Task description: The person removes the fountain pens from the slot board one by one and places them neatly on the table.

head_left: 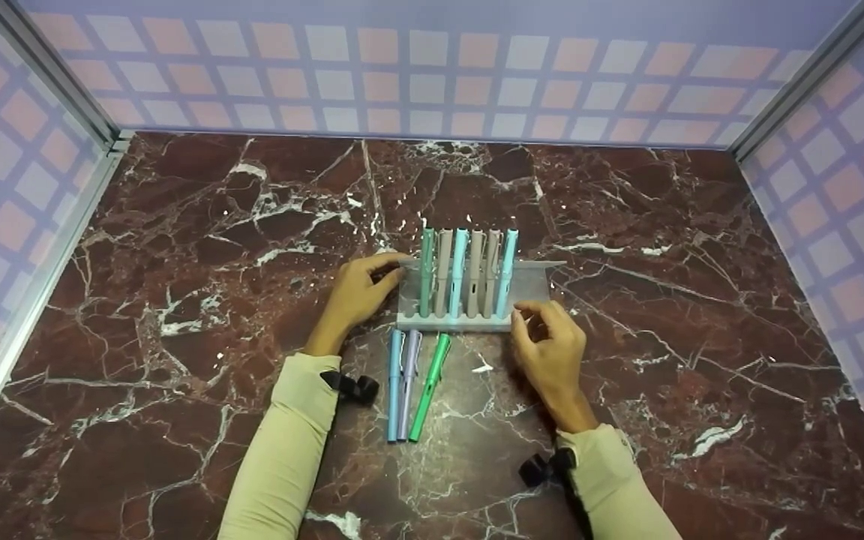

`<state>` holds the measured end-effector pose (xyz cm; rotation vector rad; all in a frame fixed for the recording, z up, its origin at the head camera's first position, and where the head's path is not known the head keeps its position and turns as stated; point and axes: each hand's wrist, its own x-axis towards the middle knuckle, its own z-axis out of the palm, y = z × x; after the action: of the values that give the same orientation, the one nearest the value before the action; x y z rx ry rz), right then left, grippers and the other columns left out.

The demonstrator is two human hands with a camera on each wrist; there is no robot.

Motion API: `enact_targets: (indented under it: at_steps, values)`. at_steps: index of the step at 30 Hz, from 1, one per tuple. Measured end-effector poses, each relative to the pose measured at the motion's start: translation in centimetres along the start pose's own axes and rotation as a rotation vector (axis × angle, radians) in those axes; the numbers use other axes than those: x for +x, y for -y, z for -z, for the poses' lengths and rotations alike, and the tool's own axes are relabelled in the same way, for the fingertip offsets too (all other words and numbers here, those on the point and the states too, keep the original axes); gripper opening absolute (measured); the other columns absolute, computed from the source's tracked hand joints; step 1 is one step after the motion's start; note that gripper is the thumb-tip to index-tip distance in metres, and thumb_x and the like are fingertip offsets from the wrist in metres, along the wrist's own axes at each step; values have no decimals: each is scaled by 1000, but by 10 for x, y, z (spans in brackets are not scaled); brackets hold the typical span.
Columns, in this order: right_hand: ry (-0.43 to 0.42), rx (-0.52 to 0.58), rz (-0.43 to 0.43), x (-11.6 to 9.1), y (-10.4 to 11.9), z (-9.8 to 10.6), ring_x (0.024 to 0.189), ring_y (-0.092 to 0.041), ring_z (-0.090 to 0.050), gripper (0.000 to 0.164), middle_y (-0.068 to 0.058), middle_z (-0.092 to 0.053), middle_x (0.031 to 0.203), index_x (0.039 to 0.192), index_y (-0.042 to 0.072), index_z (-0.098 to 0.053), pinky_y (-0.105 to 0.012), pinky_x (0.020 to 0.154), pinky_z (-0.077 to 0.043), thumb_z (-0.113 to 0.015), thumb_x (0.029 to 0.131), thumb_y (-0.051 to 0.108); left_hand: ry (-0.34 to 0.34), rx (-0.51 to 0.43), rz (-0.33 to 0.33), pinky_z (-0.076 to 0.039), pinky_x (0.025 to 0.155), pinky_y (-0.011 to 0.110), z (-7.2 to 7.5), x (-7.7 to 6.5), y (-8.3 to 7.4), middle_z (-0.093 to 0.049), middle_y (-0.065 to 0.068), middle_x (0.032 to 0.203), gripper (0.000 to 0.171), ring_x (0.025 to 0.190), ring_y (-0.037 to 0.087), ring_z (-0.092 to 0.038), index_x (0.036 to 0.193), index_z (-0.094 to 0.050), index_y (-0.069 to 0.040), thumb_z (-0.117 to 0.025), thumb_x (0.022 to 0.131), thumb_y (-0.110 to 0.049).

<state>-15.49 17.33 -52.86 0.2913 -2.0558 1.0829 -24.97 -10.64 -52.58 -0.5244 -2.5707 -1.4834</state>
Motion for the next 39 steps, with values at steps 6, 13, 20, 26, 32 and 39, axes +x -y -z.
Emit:
enact_targets:
  at_steps: [6,13,20,26,32,39]
  values:
    - [-32,-23,11,3,-5,-2,60,-24,-58,11,-8,-68,78,89,3,-73,-28,55,-46,-74,80,-2,7,-2,17,-49,99,43,1,0,-1,-74,3,117,22,108,23,-69,115,-76,-19,-67,96,-18]
    - [-28,-65,-10,9,-7,-3,73,-30,-62,15,-9,-72,88,93,3,-72,-38,68,-49,-75,78,3,10,-21,30,-48,100,43,0,0,0,-74,3,117,21,107,23,-69,114,-77,-18,-68,96,-18]
    - [-26,-104,-54,12,-8,-7,79,-29,-66,19,-9,-73,92,97,4,-72,-40,72,-44,-75,79,8,7,-14,35,-48,101,43,1,0,0,-74,3,118,21,108,24,-68,115,-76,-20,-68,95,-19]
    - [-9,-102,-72,14,-11,-9,81,-29,-67,21,-8,-74,94,99,4,-72,-40,75,-43,-75,79,9,11,-4,36,-49,100,45,1,1,0,-74,5,119,22,108,26,-68,116,-76,-19,-68,95,-18]
    - [50,-95,-89,13,-11,-9,83,-29,-68,26,-9,-75,97,104,3,-71,-41,81,-40,-75,80,10,7,4,29,-50,98,44,1,0,-1,-74,4,118,23,107,25,-69,117,-76,-18,-68,96,-19]
    - [157,-126,-115,10,-10,-8,85,-29,-66,33,-8,-77,94,111,3,-70,-44,88,-36,-78,80,9,9,6,11,-49,100,42,0,0,0,-74,4,117,22,108,24,-68,117,-76,-18,-67,96,-19]
